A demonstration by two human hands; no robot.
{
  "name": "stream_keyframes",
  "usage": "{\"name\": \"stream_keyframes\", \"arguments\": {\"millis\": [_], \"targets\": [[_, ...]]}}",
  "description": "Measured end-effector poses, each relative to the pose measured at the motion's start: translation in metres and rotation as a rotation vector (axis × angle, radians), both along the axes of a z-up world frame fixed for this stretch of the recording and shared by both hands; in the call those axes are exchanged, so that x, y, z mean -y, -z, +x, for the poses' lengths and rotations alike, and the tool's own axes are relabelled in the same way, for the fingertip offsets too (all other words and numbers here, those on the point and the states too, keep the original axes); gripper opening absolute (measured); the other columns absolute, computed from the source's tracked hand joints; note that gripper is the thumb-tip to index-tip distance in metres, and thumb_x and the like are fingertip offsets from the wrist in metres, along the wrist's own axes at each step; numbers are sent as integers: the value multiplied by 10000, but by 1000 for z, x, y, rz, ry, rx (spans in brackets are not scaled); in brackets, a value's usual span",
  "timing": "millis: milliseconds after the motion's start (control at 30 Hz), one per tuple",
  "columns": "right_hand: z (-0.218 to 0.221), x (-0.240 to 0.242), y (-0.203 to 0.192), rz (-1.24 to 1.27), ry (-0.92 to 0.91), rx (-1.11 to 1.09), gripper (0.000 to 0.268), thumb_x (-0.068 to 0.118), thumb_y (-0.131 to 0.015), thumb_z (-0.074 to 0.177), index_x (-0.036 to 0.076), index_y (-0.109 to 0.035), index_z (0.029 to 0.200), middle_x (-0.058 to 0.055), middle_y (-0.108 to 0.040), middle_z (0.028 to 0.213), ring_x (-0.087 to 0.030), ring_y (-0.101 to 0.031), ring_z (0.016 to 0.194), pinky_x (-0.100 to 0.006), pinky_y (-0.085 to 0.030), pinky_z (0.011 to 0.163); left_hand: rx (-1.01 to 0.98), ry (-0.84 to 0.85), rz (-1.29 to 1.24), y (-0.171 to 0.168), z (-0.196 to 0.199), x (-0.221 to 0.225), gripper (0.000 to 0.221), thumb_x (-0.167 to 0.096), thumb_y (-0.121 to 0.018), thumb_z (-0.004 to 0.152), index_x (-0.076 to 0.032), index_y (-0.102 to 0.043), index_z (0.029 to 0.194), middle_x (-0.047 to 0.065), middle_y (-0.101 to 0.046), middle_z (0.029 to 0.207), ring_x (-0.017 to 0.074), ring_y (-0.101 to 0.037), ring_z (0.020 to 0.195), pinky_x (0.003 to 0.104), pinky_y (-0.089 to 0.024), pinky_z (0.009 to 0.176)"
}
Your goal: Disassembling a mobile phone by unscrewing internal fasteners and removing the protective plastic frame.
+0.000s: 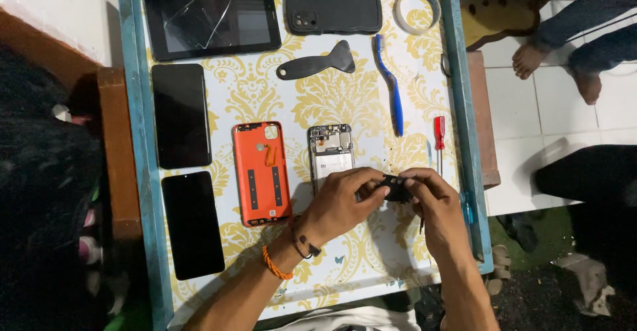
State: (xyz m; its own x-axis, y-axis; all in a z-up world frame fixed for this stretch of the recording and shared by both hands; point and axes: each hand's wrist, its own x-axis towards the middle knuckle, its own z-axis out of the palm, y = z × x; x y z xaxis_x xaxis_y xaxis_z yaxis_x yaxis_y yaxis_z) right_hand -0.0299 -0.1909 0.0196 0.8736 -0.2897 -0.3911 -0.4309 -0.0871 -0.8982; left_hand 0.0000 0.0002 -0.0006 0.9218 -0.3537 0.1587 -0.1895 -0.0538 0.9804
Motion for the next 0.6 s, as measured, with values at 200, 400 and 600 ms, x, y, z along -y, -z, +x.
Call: {"name": "stream_keyframes", "arguments": {"millis": [200, 400, 600], "targets": [[0, 12, 8, -35, -53, -48, 119, 135, -674, 968, 40, -731, 1011, -79, -510, 783, -150, -439, 731, -269, -311, 581, 0, -32, -27, 0, 2, -4, 144, -119, -701, 954, -21, -715, 1059, 147, -703, 713, 249, -740, 650, 347, -609, 619], [-1, 1, -21, -49, -16, -24, 226, 141, -570, 1039, 24, -646, 1216, -78, -465, 865, -141, -366, 766, -294, -292, 637, -62, -107, -140, 0, 17, -20, 182, -117, -680, 963, -22, -716, 1113, 97, -729, 702, 200, -727, 619, 320, -588, 638], [-11, 13, -21, -77, -28, -18, 232, 130, -549, 1047, -8, -650, 1204, -122, -505, 850, -121, -349, 692, -267, -272, 575, -153, -164, -248, -8, 27, -40, 256, -152, -712, 956, -48, -700, 1190, 106, -743, 748, 189, -756, 707, 290, -573, 695]]}}
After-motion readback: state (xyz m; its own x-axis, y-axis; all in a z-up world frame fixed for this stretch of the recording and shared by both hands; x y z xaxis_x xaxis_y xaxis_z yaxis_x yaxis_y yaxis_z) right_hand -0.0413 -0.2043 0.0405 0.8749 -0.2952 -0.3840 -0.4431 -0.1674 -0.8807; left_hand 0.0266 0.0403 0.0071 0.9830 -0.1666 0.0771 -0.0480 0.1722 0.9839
